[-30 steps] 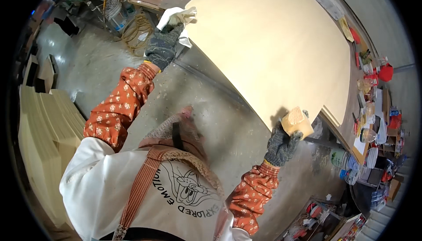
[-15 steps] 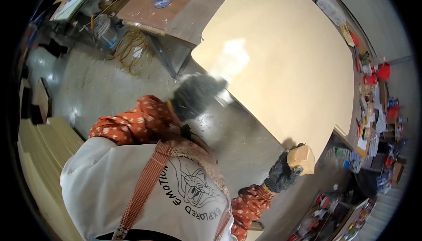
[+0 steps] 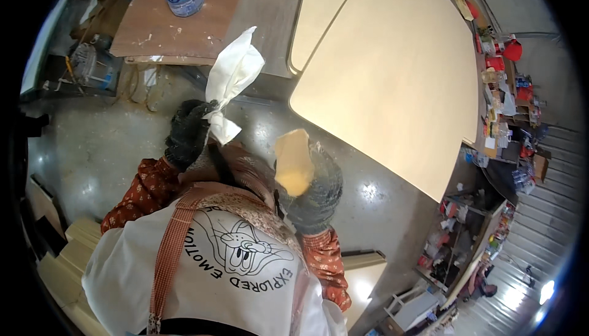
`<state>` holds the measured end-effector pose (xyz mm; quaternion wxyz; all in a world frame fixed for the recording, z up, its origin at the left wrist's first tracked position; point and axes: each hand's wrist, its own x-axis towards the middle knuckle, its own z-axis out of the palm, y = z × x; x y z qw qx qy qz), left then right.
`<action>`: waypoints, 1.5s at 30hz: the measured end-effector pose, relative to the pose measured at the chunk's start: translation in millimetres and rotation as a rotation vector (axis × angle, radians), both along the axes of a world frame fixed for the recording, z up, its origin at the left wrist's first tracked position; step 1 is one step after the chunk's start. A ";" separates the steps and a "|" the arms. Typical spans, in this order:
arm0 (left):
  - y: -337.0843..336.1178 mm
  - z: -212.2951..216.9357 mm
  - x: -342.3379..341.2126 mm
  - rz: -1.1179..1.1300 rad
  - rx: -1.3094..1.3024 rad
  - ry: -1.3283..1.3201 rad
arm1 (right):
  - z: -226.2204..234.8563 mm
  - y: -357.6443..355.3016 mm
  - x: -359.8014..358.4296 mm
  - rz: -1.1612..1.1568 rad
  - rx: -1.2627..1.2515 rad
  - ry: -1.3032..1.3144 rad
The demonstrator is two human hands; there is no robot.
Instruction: The person sands the surface of a wooden board using a sanding block by hand and then wipes the dust away with a cloth.
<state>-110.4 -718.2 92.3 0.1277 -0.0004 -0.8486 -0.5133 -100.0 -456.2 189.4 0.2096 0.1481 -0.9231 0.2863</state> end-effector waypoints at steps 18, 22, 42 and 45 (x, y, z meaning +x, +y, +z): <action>-51.1 -52.3 2.8 -0.100 0.871 -0.276 | 19.0 -29.1 -10.2 -0.035 0.253 -0.081; -50.5 -46.9 -5.6 -0.227 0.390 -0.182 | 13.6 -35.5 -26.9 0.010 0.222 -0.077; -43.3 -15.1 4.1 -0.126 0.155 -0.240 | -0.3 5.0 3.2 -0.129 0.241 -0.068; -39.2 -6.3 0.4 -0.147 0.089 -0.215 | 8.8 0.7 -0.6 -0.089 0.215 -0.091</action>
